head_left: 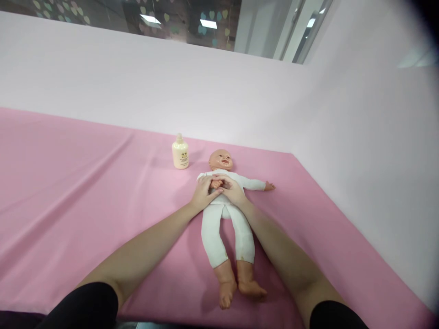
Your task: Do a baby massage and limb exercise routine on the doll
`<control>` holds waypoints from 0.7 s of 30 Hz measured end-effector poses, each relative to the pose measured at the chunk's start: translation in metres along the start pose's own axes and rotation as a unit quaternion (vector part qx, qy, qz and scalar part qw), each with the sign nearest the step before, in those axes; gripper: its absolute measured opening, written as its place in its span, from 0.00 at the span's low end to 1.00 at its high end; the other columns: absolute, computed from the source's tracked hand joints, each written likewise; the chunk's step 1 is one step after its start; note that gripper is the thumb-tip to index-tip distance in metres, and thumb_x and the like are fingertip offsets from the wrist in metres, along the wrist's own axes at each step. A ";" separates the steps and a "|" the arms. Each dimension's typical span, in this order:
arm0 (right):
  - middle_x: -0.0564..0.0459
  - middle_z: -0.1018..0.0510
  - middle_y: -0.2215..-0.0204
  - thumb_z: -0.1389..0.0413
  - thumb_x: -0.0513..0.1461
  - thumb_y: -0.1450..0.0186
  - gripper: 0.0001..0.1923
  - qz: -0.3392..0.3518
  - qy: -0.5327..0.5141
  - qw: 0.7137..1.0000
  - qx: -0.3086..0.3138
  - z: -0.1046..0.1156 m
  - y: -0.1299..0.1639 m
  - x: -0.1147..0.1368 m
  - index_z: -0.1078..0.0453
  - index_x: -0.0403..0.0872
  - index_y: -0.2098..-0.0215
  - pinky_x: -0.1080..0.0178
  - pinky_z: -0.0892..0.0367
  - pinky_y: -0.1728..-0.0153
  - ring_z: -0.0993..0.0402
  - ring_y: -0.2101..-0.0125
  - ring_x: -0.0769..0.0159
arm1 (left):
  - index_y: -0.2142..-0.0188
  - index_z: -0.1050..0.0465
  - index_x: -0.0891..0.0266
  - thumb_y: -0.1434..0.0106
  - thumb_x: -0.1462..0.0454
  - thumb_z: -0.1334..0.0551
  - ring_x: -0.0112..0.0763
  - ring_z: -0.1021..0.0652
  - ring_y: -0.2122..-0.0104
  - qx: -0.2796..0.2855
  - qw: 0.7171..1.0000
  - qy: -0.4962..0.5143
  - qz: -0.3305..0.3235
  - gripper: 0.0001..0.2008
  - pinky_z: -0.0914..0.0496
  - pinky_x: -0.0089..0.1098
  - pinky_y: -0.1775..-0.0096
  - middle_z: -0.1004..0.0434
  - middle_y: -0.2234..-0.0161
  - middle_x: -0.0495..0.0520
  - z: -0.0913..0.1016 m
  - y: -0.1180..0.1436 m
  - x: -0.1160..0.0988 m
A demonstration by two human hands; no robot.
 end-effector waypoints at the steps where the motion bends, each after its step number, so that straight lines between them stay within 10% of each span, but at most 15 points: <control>1: 0.50 0.27 0.50 0.35 0.41 0.47 0.17 0.000 -0.003 1.000 0.000 0.001 0.000 -0.001 0.25 0.52 0.58 0.55 0.38 0.44 0.32 0.47 0.59 | 0.53 0.34 0.59 0.38 0.56 0.40 0.39 0.30 0.53 0.000 1.000 0.003 0.001 0.16 0.38 0.43 0.48 0.28 0.54 0.56 0.000 0.000 0.000; 21: 0.49 0.27 0.50 0.39 0.45 0.41 0.17 0.038 0.091 0.995 0.006 -0.001 0.004 0.005 0.27 0.53 0.54 0.53 0.40 0.41 0.34 0.45 0.58 | 0.56 0.33 0.60 0.34 0.51 0.48 0.40 0.29 0.55 -0.014 1.000 -0.004 -0.023 0.18 0.37 0.44 0.51 0.27 0.58 0.58 -0.003 0.001 0.001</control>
Point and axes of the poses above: each hand's wrist, its own y-axis away from the middle knuckle, its own z-axis out of the back of the hand, x = y × z, the point moved 9 cm from there along -y, towards the middle knuckle
